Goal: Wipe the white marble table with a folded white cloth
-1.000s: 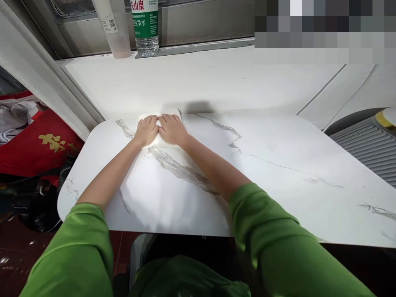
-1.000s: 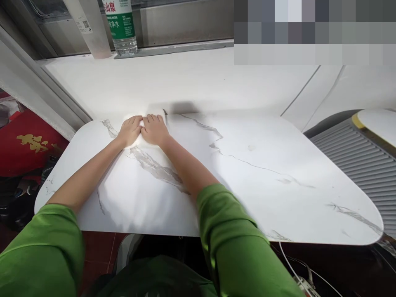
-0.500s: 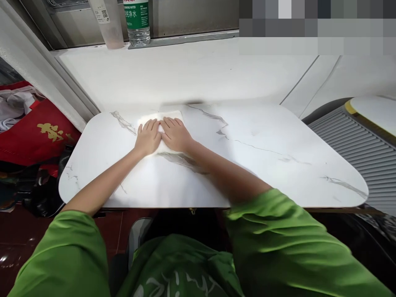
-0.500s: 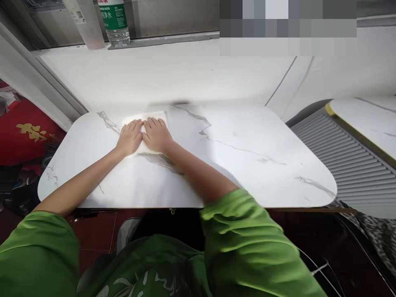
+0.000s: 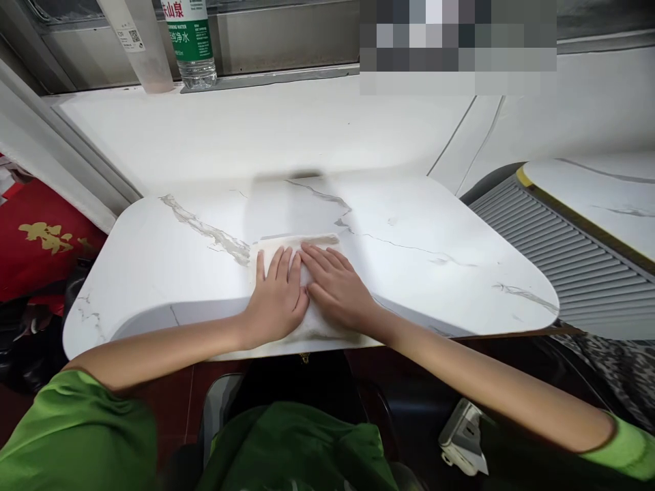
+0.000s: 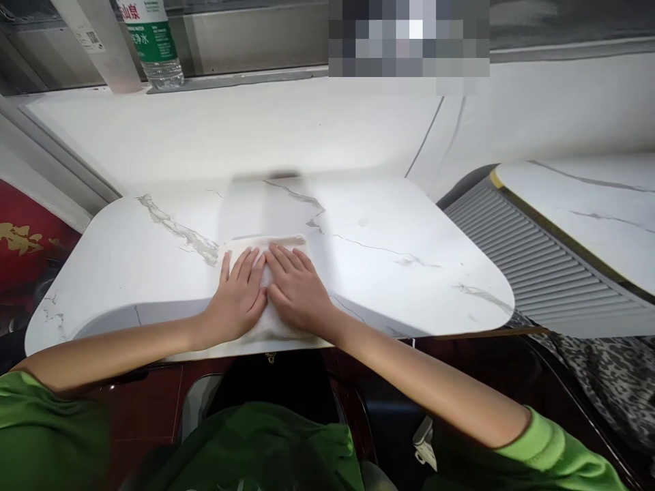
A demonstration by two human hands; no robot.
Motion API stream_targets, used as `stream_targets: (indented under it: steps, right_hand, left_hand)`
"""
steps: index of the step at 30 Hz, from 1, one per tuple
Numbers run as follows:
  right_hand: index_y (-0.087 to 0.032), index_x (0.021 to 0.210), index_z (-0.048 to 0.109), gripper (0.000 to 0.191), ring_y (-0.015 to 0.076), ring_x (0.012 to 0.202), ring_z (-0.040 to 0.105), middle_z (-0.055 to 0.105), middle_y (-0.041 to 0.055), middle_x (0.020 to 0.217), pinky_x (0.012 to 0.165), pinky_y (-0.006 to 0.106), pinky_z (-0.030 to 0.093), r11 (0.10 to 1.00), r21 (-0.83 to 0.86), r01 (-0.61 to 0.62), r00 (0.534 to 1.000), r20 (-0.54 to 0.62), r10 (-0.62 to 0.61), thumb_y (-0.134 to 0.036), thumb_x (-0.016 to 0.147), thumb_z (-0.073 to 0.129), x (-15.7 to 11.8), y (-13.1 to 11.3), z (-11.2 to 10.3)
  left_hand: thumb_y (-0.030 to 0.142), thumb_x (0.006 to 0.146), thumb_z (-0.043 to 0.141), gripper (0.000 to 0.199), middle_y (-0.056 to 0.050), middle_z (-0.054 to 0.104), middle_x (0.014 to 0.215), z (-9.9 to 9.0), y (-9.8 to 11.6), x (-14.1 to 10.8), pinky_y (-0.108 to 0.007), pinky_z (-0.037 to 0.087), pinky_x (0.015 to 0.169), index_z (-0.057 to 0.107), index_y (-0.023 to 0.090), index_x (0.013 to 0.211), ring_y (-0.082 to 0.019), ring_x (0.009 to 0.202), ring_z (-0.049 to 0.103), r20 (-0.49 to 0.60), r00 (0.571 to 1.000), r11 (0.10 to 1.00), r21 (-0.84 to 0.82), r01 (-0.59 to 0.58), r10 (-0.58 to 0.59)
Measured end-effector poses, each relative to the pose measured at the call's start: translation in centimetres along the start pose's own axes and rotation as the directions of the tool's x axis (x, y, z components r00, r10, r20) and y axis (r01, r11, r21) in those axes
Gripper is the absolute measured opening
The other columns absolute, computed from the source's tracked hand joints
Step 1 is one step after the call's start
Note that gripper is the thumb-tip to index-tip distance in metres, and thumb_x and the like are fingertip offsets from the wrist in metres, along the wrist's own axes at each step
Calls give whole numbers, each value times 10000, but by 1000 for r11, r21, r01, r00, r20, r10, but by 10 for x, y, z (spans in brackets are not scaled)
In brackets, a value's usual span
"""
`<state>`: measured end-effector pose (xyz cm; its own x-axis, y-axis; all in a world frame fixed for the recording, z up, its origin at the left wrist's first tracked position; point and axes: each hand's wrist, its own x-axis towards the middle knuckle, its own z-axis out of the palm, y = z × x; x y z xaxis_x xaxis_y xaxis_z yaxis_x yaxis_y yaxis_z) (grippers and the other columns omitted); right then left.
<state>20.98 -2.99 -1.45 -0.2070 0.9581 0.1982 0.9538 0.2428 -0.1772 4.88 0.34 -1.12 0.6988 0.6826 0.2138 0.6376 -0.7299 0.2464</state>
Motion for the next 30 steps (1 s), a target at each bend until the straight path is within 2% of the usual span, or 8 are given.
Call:
stream_targets:
  steps: [3, 7, 10, 15, 18, 23, 26, 30]
  right_hand:
    - [-134, 1470, 474, 576, 238, 1425, 414, 466, 95, 1541, 1166, 474, 319, 997, 10, -80, 996, -29, 81, -228, 950, 244, 35, 21, 3]
    - [-104, 1405, 529, 534, 262, 1374, 467, 535, 123, 1483, 1129, 465, 340, 996, 39, -75, 993, -89, 78, -208, 943, 282, 96, 58, 7]
    - [-125, 1270, 637, 481, 284, 1223, 581, 654, 129, 1337, 1034, 431, 417, 992, 73, -106, 981, -154, 117, -178, 909, 325, 136, 82, 9]
    - [-115, 1128, 705, 434, 317, 1073, 625, 725, 155, 1148, 953, 450, 442, 973, 50, -226, 942, -241, 231, -163, 895, 342, 175, 106, 14]
    - [-113, 1151, 694, 450, 305, 1089, 616, 720, 147, 1156, 996, 469, 419, 977, 57, -205, 950, -230, 213, -157, 903, 321, 182, 111, 16]
    - [-41, 1393, 537, 552, 250, 1383, 442, 524, 152, 1484, 1172, 439, 282, 976, 80, -202, 968, -138, 212, -133, 907, 292, 176, 107, 14]
    - [-26, 1458, 465, 585, 233, 1455, 357, 438, 138, 1555, 1217, 438, 213, 970, 81, -231, 967, -88, 237, -144, 916, 281, 164, 101, 11]
    - [-24, 1458, 466, 588, 249, 1458, 365, 440, 139, 1551, 1219, 457, 231, 983, 63, -171, 981, -84, 176, -176, 921, 281, 131, 97, 5]
  left_hand:
    - [310, 977, 325, 560, -204, 381, 1573, 7, -10, 36, -608, 107, 1237, 378, 92, 1491, -325, 1506, 266, 0, 999, 999, -3, 43, -43]
    - [274, 984, 314, 538, -169, 365, 1591, 13, -31, 102, -576, 109, 1246, 396, 100, 1486, -306, 1504, 273, 36, 988, 988, -4, 152, -152]
    - [236, 978, 310, 535, -139, 343, 1606, 13, -48, 148, -547, 103, 1251, 389, 119, 1494, -276, 1509, 262, 43, 977, 978, 19, 208, -209]
    - [219, 972, 300, 527, -123, 346, 1606, 14, -69, 192, -534, 116, 1248, 401, 145, 1484, -262, 1506, 266, 30, 974, 974, 7, 226, -226]
    - [224, 969, 301, 526, -104, 352, 1606, 15, -74, 200, -539, 126, 1242, 407, 179, 1482, -254, 1505, 269, 22, 979, 979, 2, 205, -205]
    - [218, 985, 270, 563, -104, 288, 1637, 12, -68, 195, -523, 112, 1245, 330, 159, 1542, -237, 1524, 221, 51, 970, 971, 44, 234, -236]
    - [221, 997, 261, 564, -116, 273, 1641, 10, -59, 185, -530, 113, 1242, 311, 143, 1554, -243, 1527, 214, 57, 969, 969, 67, 238, -242]
    - [230, 998, 269, 558, -120, 283, 1637, 13, -33, 162, -555, 141, 1231, 325, 153, 1548, -252, 1524, 232, 50, 967, 965, 91, 246, -251]
